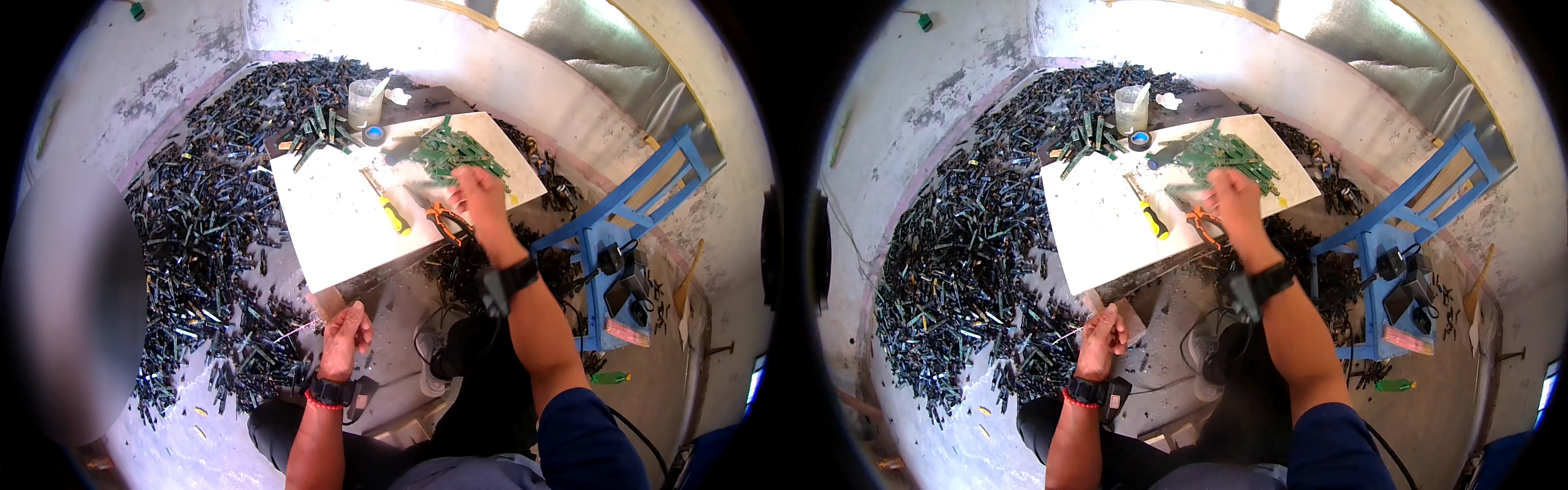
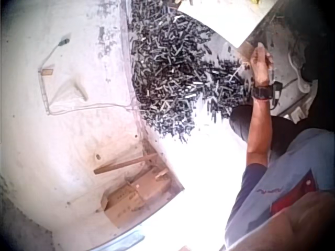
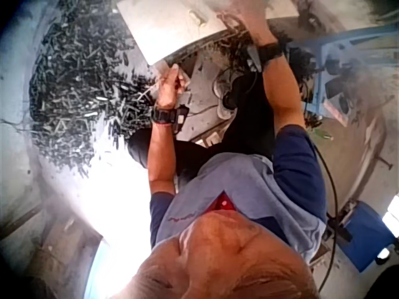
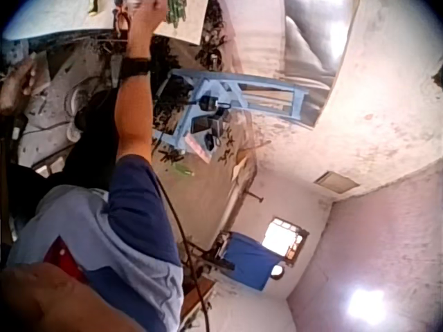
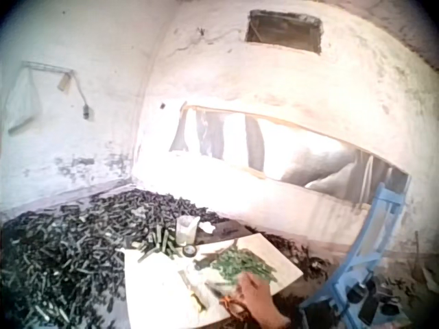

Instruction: The person sits on the floor and uses pliers to cut green plastic strips into smaller pieces. They repeatedly pick up strips, cut them, and place the resulting pieces onto a white board. The person also uses a brush to sweep debris from the board into a container.

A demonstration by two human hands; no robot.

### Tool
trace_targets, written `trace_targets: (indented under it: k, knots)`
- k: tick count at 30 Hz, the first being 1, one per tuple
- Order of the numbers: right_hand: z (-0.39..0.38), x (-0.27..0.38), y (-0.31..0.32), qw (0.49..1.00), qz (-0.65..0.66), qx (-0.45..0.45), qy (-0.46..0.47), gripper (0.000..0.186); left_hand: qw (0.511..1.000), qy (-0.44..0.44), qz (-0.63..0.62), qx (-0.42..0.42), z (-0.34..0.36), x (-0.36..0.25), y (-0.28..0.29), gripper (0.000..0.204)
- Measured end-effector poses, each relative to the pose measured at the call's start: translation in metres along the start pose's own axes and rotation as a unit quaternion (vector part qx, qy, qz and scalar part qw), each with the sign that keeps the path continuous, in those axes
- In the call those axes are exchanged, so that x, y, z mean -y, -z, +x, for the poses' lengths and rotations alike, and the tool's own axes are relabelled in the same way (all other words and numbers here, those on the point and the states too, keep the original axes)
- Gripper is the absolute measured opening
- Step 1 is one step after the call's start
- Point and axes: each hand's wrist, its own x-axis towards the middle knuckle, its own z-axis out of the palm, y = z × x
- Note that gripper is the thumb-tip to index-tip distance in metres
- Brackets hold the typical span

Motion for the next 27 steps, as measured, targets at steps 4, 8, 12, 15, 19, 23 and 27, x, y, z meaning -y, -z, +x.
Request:
trace_targets:
  k: [4, 8, 12, 15, 19, 23, 27]
  knots:
    - [0.062, -0.067, 0.075, 0.965, -0.158, -0.196, 0.071, 0.030, 0.998, 0.002, 0.058, -0.005, 0.004, 0.007, -0.001, 0.038]
    - [0.023, -0.024, 0.049, 0.985, -0.025, -0.170, -0.024, 0.026, 0.996, -0.013, 0.083, -0.035, -0.001, 0.003, 0.000, 0.035]
    - [0.006, -0.015, 0.036, 0.991, -0.006, -0.120, 0.052, 0.022, 0.980, -0.079, 0.177, -0.035, 0.006, 0.013, 0.001, 0.037]
    - [-0.017, 0.001, 0.010, 0.992, -0.031, -0.080, 0.097, 0.021, 0.912, -0.165, 0.364, -0.092, 0.007, 0.037, 0.003, 0.039]
    - [-0.055, 0.014, -0.026, 0.991, -0.018, -0.005, 0.135, 0.026, 0.867, -0.203, 0.451, -0.066, -0.015, 0.039, -0.015, 0.037]
    - [-0.084, -0.002, -0.058, 0.986, -0.022, 0.098, 0.136, 0.030, 0.848, -0.180, 0.499, -0.002, -0.031, 0.040, -0.012, 0.036]
    - [-0.131, -0.021, -0.089, 0.954, -0.108, 0.276, 0.056, 0.031, 0.844, -0.182, 0.504, -0.010, -0.042, 0.032, -0.002, 0.034]
